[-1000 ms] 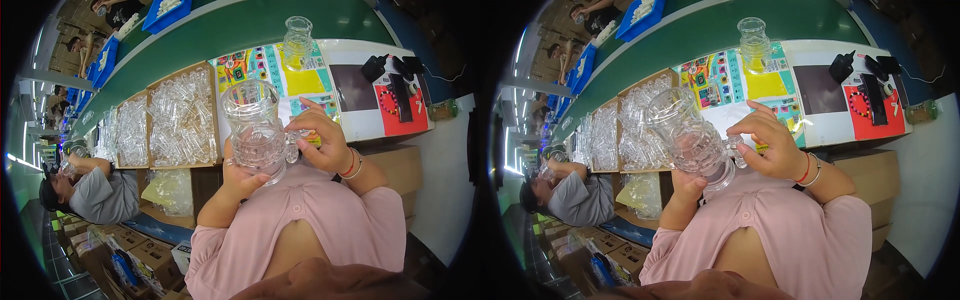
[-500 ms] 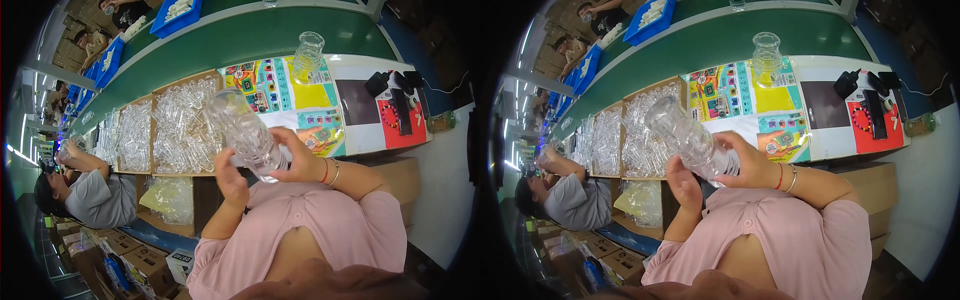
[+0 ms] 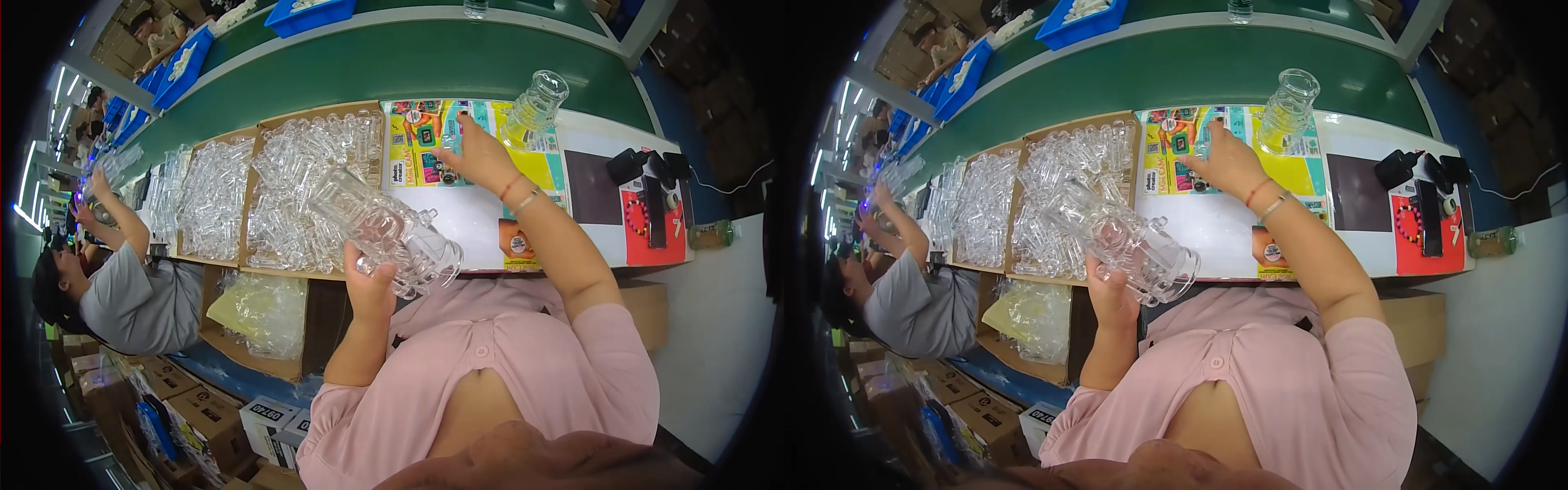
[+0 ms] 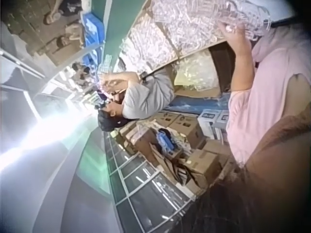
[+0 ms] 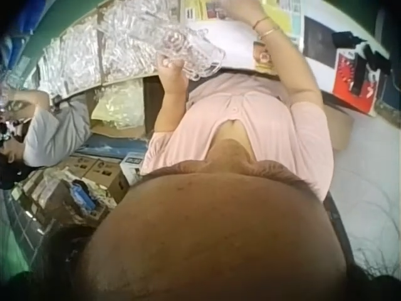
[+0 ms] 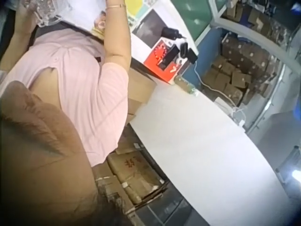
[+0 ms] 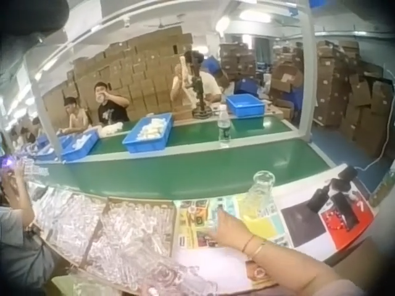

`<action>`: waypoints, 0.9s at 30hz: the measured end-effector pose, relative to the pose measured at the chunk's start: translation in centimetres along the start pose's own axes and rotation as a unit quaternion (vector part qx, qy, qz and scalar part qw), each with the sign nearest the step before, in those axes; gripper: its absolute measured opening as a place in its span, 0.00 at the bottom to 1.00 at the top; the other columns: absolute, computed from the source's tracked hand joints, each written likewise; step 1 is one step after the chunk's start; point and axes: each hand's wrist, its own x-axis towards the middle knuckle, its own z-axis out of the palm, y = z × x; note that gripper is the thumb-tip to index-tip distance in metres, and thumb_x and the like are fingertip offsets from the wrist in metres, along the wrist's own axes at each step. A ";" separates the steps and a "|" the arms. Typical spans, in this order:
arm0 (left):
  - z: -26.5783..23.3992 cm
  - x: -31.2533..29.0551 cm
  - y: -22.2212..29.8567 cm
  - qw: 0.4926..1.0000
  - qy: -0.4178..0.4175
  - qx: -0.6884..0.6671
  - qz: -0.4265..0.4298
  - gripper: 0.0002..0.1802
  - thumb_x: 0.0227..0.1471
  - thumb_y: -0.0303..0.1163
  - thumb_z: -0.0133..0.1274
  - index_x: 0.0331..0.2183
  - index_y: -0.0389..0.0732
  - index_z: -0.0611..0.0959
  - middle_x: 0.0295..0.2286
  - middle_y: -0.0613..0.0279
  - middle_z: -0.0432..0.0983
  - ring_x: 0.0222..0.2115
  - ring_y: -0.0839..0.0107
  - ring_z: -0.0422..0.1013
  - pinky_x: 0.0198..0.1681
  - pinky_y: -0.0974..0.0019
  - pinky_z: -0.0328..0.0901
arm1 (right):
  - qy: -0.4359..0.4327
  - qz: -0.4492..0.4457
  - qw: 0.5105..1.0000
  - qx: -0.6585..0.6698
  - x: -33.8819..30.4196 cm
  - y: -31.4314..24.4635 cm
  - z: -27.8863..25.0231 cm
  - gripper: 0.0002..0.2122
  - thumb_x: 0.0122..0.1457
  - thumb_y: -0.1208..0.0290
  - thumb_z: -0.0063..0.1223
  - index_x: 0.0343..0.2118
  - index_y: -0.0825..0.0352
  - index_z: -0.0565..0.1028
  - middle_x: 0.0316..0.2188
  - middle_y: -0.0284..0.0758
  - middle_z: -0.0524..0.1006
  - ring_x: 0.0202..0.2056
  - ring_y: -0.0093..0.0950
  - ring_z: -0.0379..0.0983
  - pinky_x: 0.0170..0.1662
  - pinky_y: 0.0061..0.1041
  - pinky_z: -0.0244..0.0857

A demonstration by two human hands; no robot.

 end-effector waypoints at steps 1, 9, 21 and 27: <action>0.0 0.0 0.0 0.999 0.002 0.033 0.015 0.46 0.31 0.46 0.66 0.48 0.33 0.62 0.41 0.58 0.66 0.43 0.70 0.63 0.46 0.66 0.59 | 0.056 -0.015 0.995 -0.080 0.7 0.5 1.2 0.27 0.47 0.56 0.54 0.42 0.73 0.62 0.32 0.45 0.71 0.34 0.39 0.71 0.36 0.32 0.66; 1.8 0.5 1.3 0.997 0.004 0.064 0.030 0.41 0.34 0.41 0.65 0.47 0.33 0.64 0.39 0.60 0.67 0.39 0.72 0.64 0.44 0.70 0.59 | 0.094 -0.173 0.979 0.045 -0.5 3.0 4.4 0.21 0.50 0.68 0.50 0.45 0.71 0.61 0.33 0.44 0.69 0.31 0.36 0.70 0.33 0.28 0.65; 4.5 -0.1 1.2 0.980 -0.102 0.170 0.036 0.43 0.33 0.41 0.65 0.47 0.32 0.63 0.38 0.57 0.69 0.37 0.73 0.66 0.42 0.71 0.61 | -0.094 -0.040 0.808 0.580 -11.8 -2.8 -4.3 0.23 0.62 0.54 0.27 0.47 0.71 0.63 0.31 0.31 0.67 0.25 0.15 0.61 0.24 0.12 0.56; 5.7 -0.9 1.3 0.977 -0.109 0.178 0.040 0.44 0.32 0.41 0.66 0.48 0.31 0.62 0.38 0.56 0.69 0.38 0.72 0.67 0.41 0.70 0.62 | -0.051 -0.058 0.851 0.520 -13.0 -2.5 -4.6 0.23 0.62 0.54 0.25 0.46 0.71 0.64 0.31 0.30 0.67 0.25 0.15 0.60 0.27 0.12 0.56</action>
